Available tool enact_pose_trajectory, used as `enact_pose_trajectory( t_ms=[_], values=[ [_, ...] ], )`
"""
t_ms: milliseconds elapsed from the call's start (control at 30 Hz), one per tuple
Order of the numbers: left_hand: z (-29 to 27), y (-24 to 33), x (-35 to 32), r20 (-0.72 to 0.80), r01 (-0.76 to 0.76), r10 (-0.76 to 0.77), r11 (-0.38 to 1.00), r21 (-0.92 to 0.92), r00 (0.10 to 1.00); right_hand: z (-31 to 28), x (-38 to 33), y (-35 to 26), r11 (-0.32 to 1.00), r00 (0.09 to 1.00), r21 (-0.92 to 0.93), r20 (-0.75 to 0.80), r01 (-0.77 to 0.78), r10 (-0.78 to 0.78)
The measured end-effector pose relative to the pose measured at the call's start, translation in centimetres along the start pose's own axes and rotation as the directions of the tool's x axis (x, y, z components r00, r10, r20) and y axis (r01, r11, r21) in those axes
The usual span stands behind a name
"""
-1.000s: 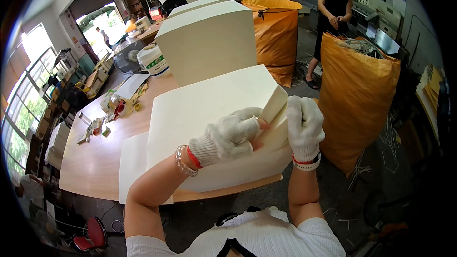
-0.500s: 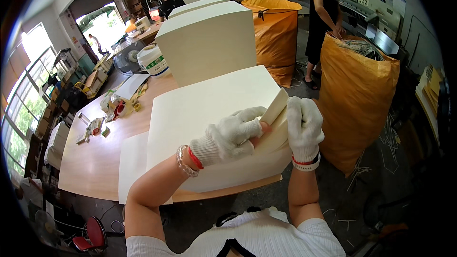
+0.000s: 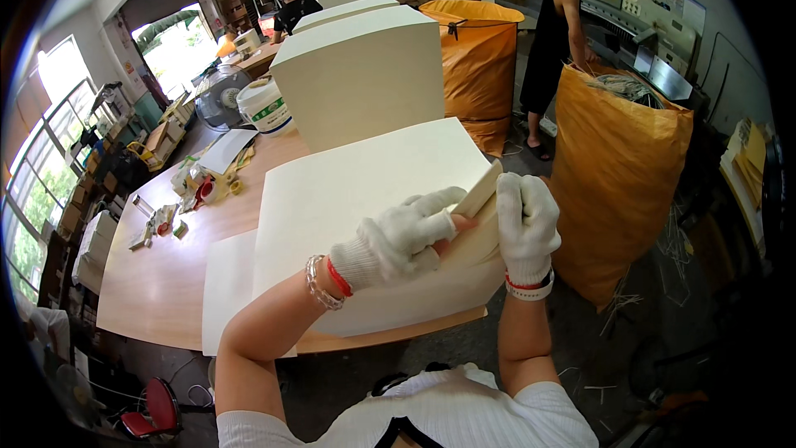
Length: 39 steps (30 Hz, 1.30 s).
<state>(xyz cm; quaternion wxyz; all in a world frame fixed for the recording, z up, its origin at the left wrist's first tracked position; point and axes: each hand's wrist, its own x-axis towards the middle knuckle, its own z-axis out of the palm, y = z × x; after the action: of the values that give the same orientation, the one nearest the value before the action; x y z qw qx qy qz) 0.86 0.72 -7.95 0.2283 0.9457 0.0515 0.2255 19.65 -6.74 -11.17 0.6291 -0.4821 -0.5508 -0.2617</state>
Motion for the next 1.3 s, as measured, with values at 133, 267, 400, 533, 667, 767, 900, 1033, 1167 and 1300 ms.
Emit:
enact_pose_trajectory(
  t_ms=[133,267,400,533,667,767,900,1033,1167,1300],
  values=[
    [0.3,-0.4,-0.3,-0.089,-0.006,-0.001,0.997,-0.072,0.996,0.3,-0.3,0.0,0.993,0.996,0.077,-0.021,-0.087,0.089],
    [0.3,-0.6,-0.4,-0.105,0.042,-0.047,0.998,-0.047,0.993,-0.2,0.1,0.0,1.0,0.999,0.001,0.027,-0.023,0.023],
    [1.2,-2.2,-0.6,-0.143,-0.029,0.02,0.998,-0.062,0.989,-0.7,-0.3,0.2,0.972,0.971,0.105,0.134,-0.212,0.198],
    [0.6,-0.8,-0.3,-0.138,-0.007,0.001,0.999,-0.045,0.99,-0.3,-0.7,0.6,0.981,0.989,0.138,0.06,-0.139,0.132],
    [0.3,-0.4,-0.1,-0.117,-0.082,0.092,0.993,0.083,0.989,-0.1,-0.5,0.2,0.991,0.997,0.107,-0.002,-0.079,0.08],
    [-0.3,-0.2,0.5,0.037,0.047,-0.043,0.992,-0.12,0.998,-0.4,-0.5,0.3,0.985,0.984,0.053,0.091,-0.161,0.156],
    [0.5,0.0,-0.1,-0.13,0.016,-0.022,0.999,-0.05,0.991,-0.3,-0.7,0.3,0.979,0.98,0.067,0.072,-0.191,0.186],
    [0.4,-0.2,0.0,-0.141,0.022,-0.022,1.0,-0.003,0.99,0.1,-1.0,1.1,0.996,0.998,-0.065,-0.033,0.054,-0.056],
    [0.1,-0.2,-0.1,-0.09,-0.055,0.068,0.989,0.138,0.994,-0.9,-0.4,0.3,0.969,0.969,0.126,0.151,-0.213,0.194],
    [-0.3,0.2,0.4,0.01,0.036,-0.036,0.999,-0.036,0.999,-0.4,-0.5,0.4,0.986,0.99,0.091,0.053,-0.138,0.134]
  ],
)
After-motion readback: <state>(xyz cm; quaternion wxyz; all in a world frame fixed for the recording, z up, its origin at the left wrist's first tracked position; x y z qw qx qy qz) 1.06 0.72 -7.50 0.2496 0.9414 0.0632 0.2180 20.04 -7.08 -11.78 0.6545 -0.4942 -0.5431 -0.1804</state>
